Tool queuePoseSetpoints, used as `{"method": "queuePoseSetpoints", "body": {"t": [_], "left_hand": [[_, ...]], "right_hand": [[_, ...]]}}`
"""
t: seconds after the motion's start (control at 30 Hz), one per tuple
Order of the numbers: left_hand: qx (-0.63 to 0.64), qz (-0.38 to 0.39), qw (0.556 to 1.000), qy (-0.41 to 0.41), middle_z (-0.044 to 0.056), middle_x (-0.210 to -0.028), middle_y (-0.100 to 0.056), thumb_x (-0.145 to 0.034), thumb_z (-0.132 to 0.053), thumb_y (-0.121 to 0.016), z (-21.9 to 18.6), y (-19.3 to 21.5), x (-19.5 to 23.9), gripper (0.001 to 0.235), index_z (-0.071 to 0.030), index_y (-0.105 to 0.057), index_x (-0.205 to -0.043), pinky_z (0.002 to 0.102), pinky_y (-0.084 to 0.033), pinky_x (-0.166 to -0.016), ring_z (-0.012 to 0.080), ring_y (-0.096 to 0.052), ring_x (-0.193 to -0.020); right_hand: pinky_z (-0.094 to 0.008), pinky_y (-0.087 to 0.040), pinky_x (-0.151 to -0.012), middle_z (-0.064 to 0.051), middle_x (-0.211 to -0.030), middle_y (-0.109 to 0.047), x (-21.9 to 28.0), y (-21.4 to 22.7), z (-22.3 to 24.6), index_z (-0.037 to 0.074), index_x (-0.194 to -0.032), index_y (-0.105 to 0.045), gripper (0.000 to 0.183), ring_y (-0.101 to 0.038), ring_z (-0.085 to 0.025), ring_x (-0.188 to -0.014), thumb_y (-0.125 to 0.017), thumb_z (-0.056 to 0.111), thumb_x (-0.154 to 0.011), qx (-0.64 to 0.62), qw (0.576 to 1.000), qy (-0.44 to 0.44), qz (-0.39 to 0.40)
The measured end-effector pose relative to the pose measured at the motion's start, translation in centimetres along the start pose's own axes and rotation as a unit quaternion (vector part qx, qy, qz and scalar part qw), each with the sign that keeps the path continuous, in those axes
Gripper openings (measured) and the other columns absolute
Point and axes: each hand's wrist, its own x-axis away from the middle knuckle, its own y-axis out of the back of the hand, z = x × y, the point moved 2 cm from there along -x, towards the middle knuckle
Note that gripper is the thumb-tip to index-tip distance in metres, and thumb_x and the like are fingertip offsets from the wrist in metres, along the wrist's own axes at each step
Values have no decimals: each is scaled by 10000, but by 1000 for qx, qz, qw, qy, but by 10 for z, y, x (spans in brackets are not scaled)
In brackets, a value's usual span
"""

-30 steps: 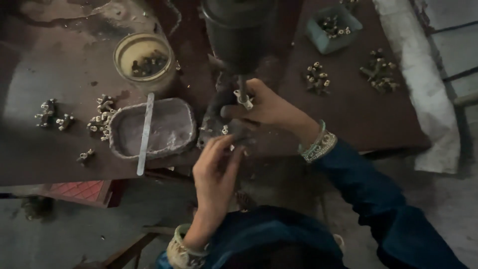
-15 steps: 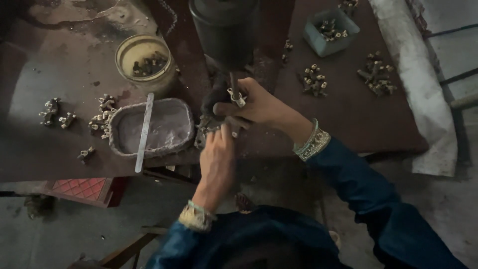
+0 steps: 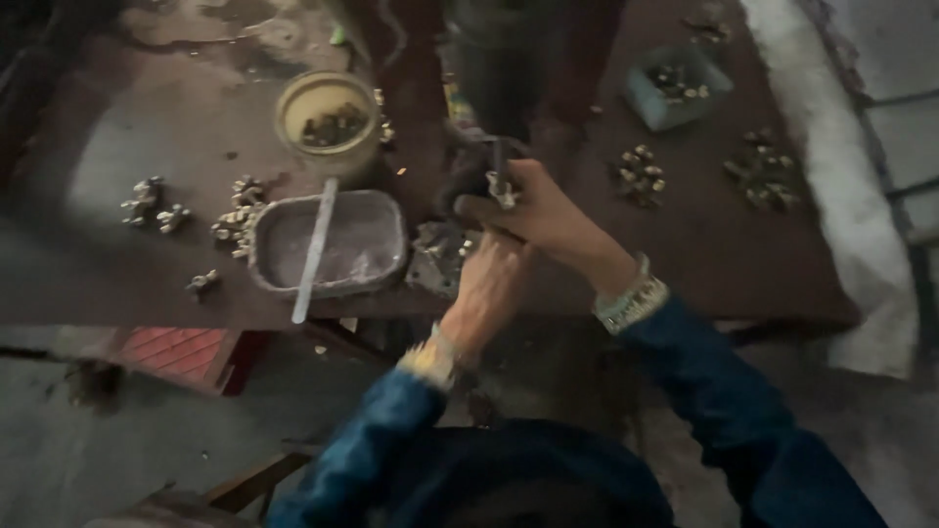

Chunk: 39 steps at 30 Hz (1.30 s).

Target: The person picks up small brass fittings from the workbench one at a time and holds each under a bench drill press to drill or tap it. Finished pieces are dropped into a cup on the bench while rejects or raw pieces remain scattered on the table.

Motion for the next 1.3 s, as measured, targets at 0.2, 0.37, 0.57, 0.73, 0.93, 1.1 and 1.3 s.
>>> {"method": "queuePoseSetpoints", "body": {"t": [0.2,0.37,0.57,0.73,0.93,1.1,1.3], "left_hand": [[97,-173,977,74,164,-1122,-723,-804,0,-704,48,119,71,411,-54,-722,-1212,469,-527,-897,389,-645,-1030],[31,-170,976,131,207,-1010,-675,-780,2,-731,114,137,60,276,-26,-724,-1054,484,-517,-835,410,-641,-981],[-79,-111,979,150,217,-955,-668,-776,-12,-743,163,90,43,103,-12,-694,-867,488,-557,-770,413,-676,-912],[-85,-85,984,134,220,-960,-685,-714,-58,-791,153,85,34,124,-15,-710,-797,477,-579,-739,405,-701,-864],[130,-213,955,162,155,-928,-761,-764,-46,-757,154,111,45,234,4,-771,-992,400,-574,-712,317,-739,-801],[520,-128,800,269,112,-963,-775,-882,-39,-764,137,117,71,234,39,-758,-1102,269,-557,-706,167,-717,-841],[449,-203,846,203,79,-1011,-781,-846,-20,-761,53,95,97,222,20,-741,-1063,260,-617,-779,115,-760,-892]], "right_hand": [[-296,-416,-468,-17,-660,-544,14,-44,-10,-13,-959,-532,300,-526,-104,-507,-779,151,-1003,-30,949,-22,-313],[-292,-411,-460,-8,-644,-509,10,-45,1,9,-1083,-659,163,-503,-99,-489,-710,138,-998,-47,970,4,-239],[-301,-399,-447,-12,-656,-522,10,-49,0,44,-989,-590,160,-500,-107,-478,-708,146,-1022,-58,957,0,-285],[-295,-401,-430,10,-650,-481,13,-49,-2,84,-920,-539,229,-517,-99,-485,-732,166,-1013,-55,939,-4,-339],[-279,-352,-400,-9,-621,-500,12,-53,4,35,-961,-612,178,-480,-95,-449,-715,167,-1020,-49,935,3,-352],[-285,-406,-442,-4,-687,-559,11,-59,2,35,-1028,-637,162,-525,-97,-496,-711,178,-1008,-80,944,63,-313],[-280,-394,-433,-19,-694,-579,17,-35,-16,18,-1010,-628,161,-532,-104,-491,-722,148,-1027,-44,970,48,-236]]}}
